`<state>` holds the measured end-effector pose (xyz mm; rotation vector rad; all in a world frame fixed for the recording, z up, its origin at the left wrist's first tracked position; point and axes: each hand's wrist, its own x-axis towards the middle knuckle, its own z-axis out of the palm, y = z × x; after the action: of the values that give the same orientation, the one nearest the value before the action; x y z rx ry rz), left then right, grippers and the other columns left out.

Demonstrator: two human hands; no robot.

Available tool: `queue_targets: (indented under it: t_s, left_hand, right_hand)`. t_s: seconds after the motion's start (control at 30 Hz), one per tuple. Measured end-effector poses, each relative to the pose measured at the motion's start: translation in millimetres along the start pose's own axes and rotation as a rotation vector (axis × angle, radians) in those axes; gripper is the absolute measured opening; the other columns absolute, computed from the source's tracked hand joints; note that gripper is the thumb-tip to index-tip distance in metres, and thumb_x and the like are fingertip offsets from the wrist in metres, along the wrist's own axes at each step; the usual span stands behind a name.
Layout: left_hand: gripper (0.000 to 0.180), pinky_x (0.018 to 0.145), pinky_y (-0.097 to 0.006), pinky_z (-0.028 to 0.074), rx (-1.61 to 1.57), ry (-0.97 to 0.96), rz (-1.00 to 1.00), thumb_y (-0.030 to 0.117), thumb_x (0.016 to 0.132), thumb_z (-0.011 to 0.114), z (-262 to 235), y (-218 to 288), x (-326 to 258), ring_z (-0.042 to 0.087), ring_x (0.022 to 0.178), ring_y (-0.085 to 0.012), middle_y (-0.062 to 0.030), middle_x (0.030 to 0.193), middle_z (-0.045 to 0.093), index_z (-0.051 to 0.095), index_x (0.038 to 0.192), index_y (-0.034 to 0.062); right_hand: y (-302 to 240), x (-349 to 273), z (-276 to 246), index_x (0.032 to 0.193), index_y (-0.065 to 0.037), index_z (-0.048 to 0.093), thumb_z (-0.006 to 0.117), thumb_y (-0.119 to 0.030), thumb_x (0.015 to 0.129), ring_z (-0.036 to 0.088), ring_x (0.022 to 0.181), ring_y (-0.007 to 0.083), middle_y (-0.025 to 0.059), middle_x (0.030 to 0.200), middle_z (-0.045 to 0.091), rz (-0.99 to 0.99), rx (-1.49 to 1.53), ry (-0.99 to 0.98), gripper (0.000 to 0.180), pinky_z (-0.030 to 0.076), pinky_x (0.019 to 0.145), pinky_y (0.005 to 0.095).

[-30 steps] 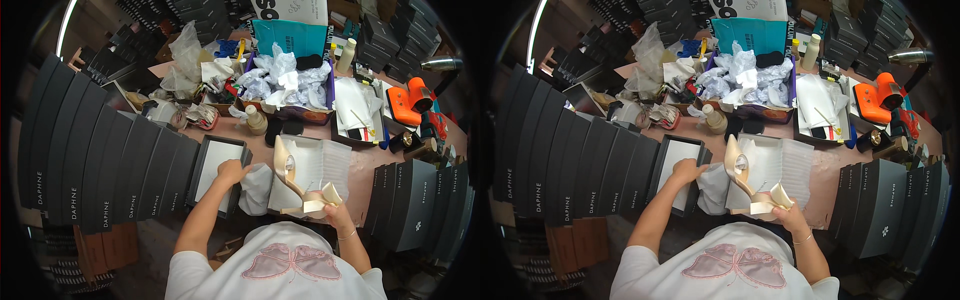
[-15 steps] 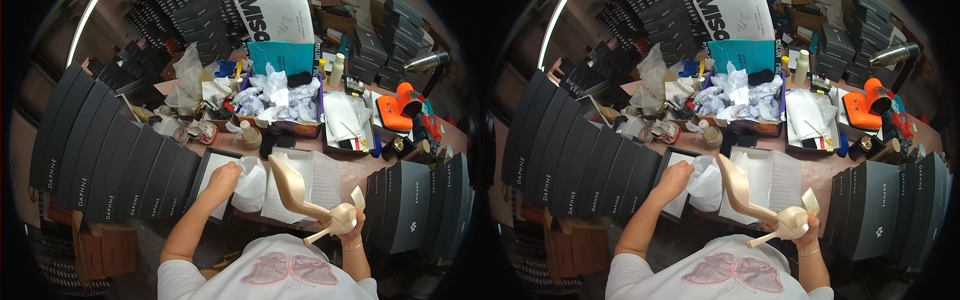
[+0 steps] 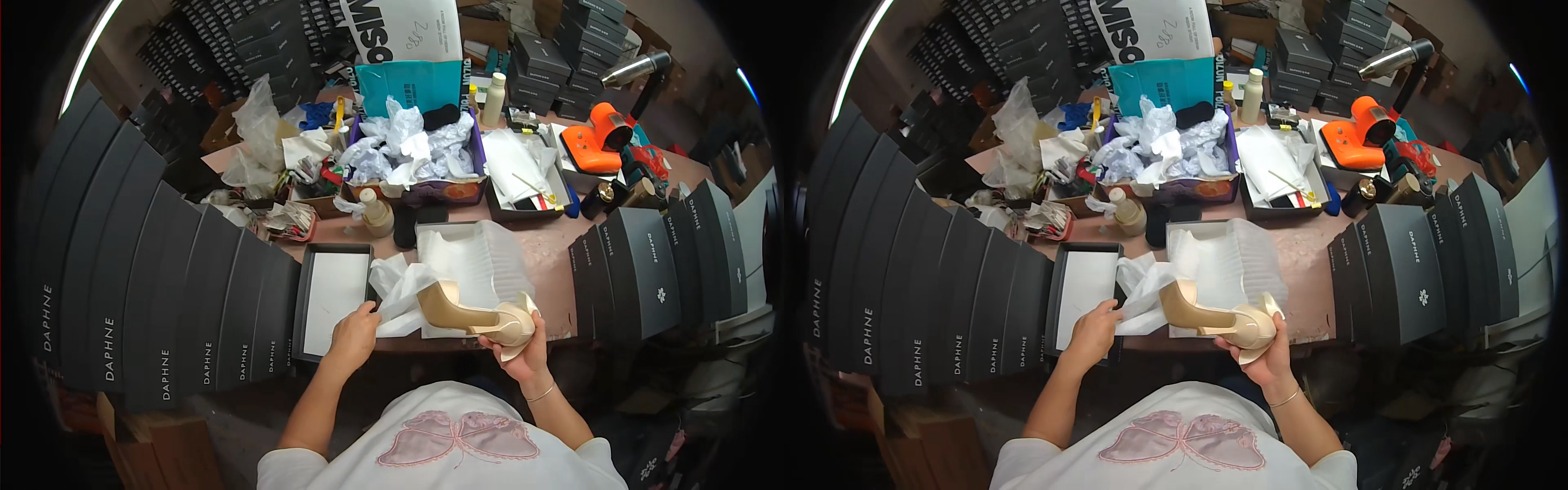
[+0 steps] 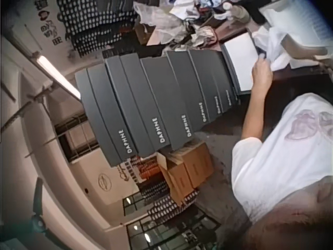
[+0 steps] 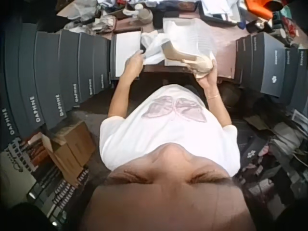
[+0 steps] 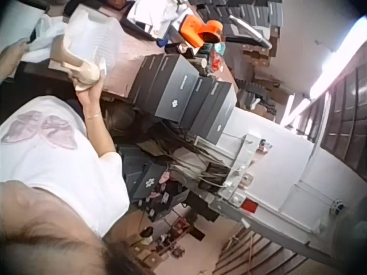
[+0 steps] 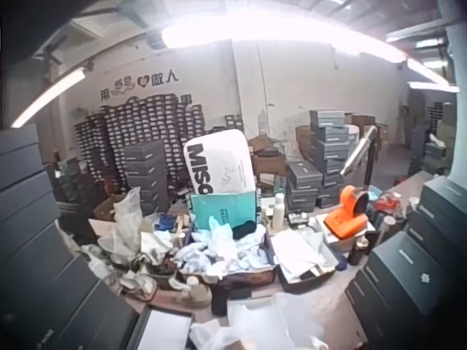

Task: The person is packing high-heeled shoes into boxes using tissue paper at a manufacturing workbench.

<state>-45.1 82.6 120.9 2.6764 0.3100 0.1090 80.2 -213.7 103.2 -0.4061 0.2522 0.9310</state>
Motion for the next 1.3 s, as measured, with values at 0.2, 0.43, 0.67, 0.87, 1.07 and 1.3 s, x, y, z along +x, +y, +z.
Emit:
queue_targets:
  t_s: [0.2,0.43,0.67,0.87,1.07,1.3]
  left_hand:
    - [0.013,0.073,-0.045,0.049,-0.058,0.144,0.11,0.007,0.082,0.059,14,1,5,0.061,0.081,-0.0357,-0.0137,0.09,0.063,0.065,0.09,-0.0006]
    - [0.026,0.076,-0.037,0.052,-0.39,0.393,0.168,-0.004,0.079,0.056,1,53,6,0.063,0.087,-0.0336,-0.0172,0.101,0.062,0.064,0.104,-0.0002]
    - [0.038,0.075,-0.033,0.055,-0.461,0.431,0.49,-0.013,0.074,0.057,-7,127,-2,0.066,0.09,-0.0308,-0.0169,0.107,0.064,0.064,0.109,-0.0003]
    - [0.032,0.075,-0.033,0.056,-0.532,0.511,0.423,-0.013,0.075,0.056,31,129,1,0.067,0.089,-0.0285,-0.0145,0.107,0.065,0.066,0.102,-0.0002]
    - [0.034,0.068,-0.029,0.056,-0.538,0.522,0.591,-0.006,0.077,0.062,40,145,3,0.067,0.083,-0.0239,-0.0137,0.112,0.064,0.063,0.11,0.0005]
    - [0.08,0.091,-0.035,0.04,-0.939,0.677,-0.014,0.054,0.086,0.059,31,80,6,0.052,0.111,-0.0256,-0.0147,0.142,0.034,0.031,0.139,0.0001]
  right_hand:
    - [31,-22,-16,0.131,-0.012,0.047,0.039,-0.059,0.09,0.063,0.095,0.0441,0.0196,0.122,0.056,0.017,0.199,-0.013,0.064,0.061,0.061,0.0348]
    - [24,-20,-4,0.129,-0.009,0.048,0.042,-0.059,0.09,0.062,0.099,0.0402,0.0187,0.122,0.056,0.081,0.16,-0.191,0.065,0.06,0.071,0.0403]
    - [37,-14,44,0.128,-0.007,0.046,0.056,-0.036,0.091,0.054,0.113,0.0261,0.012,0.125,0.053,-0.351,-0.088,0.051,0.047,0.046,0.096,0.0456]
    - [17,-4,9,0.127,-0.006,0.047,0.062,-0.028,0.088,0.058,0.106,0.0218,0.0069,0.119,0.057,-0.38,-0.462,0.053,0.047,0.05,0.089,0.0383]
    - [4,-20,27,0.128,-0.008,0.047,0.062,-0.035,0.085,0.054,0.114,0.0241,0.009,0.123,0.055,-0.414,-0.105,-0.056,0.053,0.044,0.098,0.0382]
    - [-10,-50,-14,0.125,0.003,0.05,0.072,-0.018,0.074,0.059,0.106,0.0222,0.0117,0.116,0.059,-0.245,-0.525,-0.174,0.059,0.048,0.092,0.037]
